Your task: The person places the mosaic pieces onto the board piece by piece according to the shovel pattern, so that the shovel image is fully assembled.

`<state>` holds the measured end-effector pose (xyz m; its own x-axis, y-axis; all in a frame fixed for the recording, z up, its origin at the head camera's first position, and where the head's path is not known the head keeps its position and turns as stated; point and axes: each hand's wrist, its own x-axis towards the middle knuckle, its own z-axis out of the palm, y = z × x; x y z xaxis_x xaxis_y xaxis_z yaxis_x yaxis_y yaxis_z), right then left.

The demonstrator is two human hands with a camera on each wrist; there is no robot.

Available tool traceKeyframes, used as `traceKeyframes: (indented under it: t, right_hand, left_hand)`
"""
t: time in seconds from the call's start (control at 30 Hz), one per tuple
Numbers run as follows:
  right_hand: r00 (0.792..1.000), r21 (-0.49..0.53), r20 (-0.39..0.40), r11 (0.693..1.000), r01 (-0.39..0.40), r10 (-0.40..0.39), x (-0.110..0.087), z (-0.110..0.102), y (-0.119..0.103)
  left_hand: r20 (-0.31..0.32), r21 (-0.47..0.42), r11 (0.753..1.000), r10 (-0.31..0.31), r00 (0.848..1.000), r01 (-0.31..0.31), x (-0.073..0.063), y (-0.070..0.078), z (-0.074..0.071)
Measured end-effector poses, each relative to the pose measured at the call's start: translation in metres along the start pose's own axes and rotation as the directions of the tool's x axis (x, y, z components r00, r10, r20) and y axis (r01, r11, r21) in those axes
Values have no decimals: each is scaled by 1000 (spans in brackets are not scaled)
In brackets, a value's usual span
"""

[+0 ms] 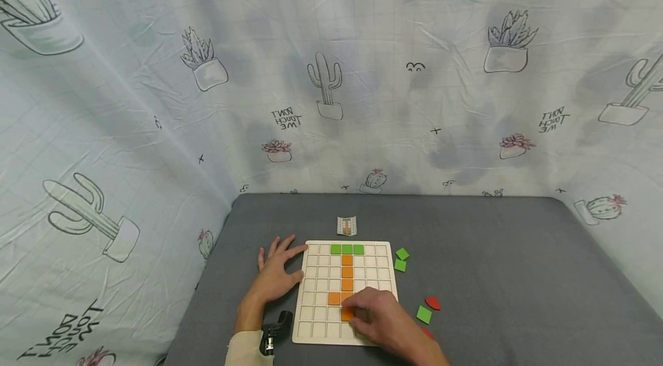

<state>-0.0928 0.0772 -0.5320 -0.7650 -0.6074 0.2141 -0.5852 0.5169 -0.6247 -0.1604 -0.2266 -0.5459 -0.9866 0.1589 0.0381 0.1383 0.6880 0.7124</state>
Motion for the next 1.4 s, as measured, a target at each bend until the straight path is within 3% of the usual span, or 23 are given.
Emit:
traceKeyframes:
  t: [0.87, 1.13, 1.3, 1.4]
  right_hand:
    - [1000, -35, -5, 999, -6, 6, 0, 1, -4]
    - [990, -26, -112, 996, 88, -90, -4, 1, 4]
    - [987, 50, -153, 997, 63, -55, -9, -6, 11]
    - [987, 85, -159, 996, 5, 9, -12, -14, 13]
  left_hand:
    - [-3, 17, 1000, -5, 1000, 5, 1, -1, 2]
    - [9, 8, 1000, -7, 1000, 7, 1, -2, 2]
    - [15, 1, 1000, -10, 1000, 10, 0, -1, 1]
    - [18, -2, 1000, -10, 1000, 10, 0, -1, 1]
